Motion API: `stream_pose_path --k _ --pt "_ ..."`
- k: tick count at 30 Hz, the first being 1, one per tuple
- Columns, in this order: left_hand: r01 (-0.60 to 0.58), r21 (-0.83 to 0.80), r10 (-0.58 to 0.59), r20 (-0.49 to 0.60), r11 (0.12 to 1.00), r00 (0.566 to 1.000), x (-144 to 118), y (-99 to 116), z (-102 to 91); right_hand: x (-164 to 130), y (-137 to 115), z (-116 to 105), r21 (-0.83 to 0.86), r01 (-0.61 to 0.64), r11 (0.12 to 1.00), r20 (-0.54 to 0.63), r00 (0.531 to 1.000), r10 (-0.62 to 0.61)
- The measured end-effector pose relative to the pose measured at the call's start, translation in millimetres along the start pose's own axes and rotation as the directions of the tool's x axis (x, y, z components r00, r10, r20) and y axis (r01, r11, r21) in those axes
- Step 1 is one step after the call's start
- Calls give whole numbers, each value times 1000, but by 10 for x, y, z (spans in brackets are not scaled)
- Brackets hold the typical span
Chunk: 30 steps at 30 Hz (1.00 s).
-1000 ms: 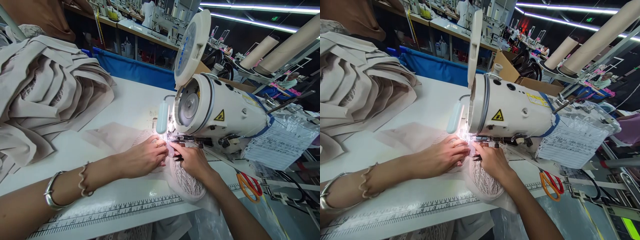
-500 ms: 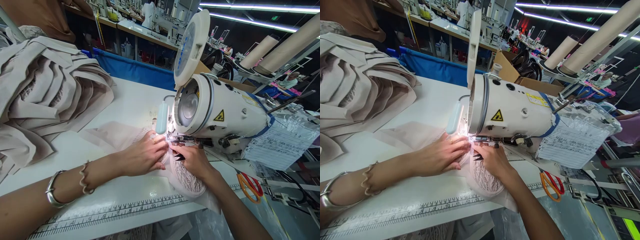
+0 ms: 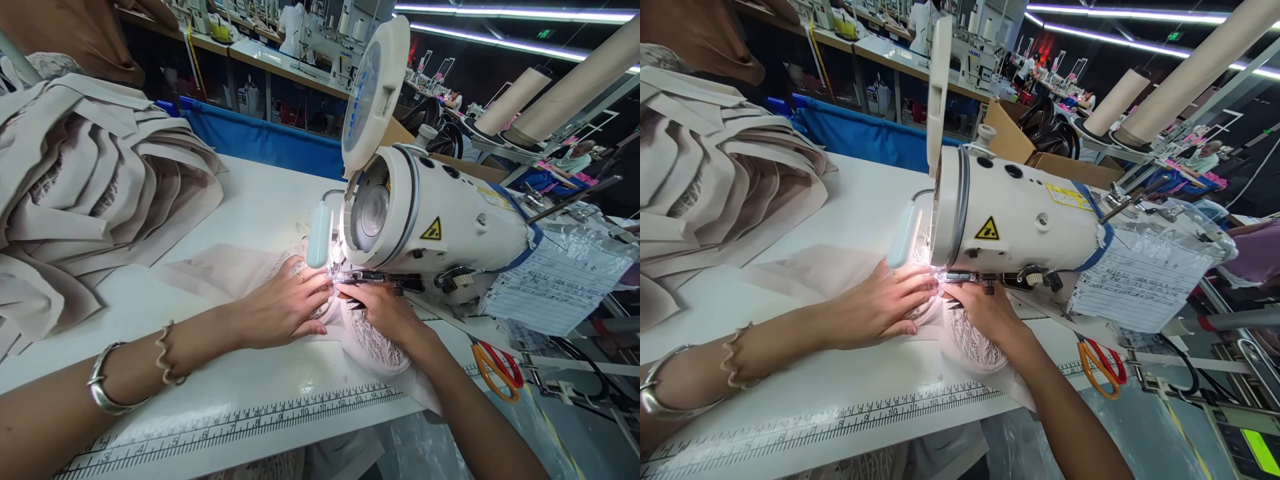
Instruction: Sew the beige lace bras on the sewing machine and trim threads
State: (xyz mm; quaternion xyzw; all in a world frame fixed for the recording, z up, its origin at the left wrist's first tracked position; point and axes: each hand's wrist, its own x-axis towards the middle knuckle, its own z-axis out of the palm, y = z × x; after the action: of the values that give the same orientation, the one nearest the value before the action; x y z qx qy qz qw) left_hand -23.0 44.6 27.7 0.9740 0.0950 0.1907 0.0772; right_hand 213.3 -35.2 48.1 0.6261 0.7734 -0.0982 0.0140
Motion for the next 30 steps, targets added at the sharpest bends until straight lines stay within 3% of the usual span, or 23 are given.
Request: stream_pose_path --k 5,11,13,17,20,30 --pt "-19 -54 18 -10 998 1000 1 -28 27 -151 72 26 36 -60 998 -119 991 63" --pt "6 42 -5 -10 999 1000 -2 28 53 -415 121 168 96 -21 995 -152 988 35" --pt "-1 72 3 -27 997 1000 -1 61 51 -447 115 217 12 26 1000 -220 975 -23" --pt "-14 88 18 -49 996 999 2 99 53 -438 99 251 -188 241 952 -298 910 -289" --pt "-26 51 28 -39 998 999 -4 103 58 -408 92 232 -253 293 922 -307 880 -363" --pt "-17 60 17 -10 998 1000 1 17 41 -255 120 182 -195 224 955 -217 940 -265"
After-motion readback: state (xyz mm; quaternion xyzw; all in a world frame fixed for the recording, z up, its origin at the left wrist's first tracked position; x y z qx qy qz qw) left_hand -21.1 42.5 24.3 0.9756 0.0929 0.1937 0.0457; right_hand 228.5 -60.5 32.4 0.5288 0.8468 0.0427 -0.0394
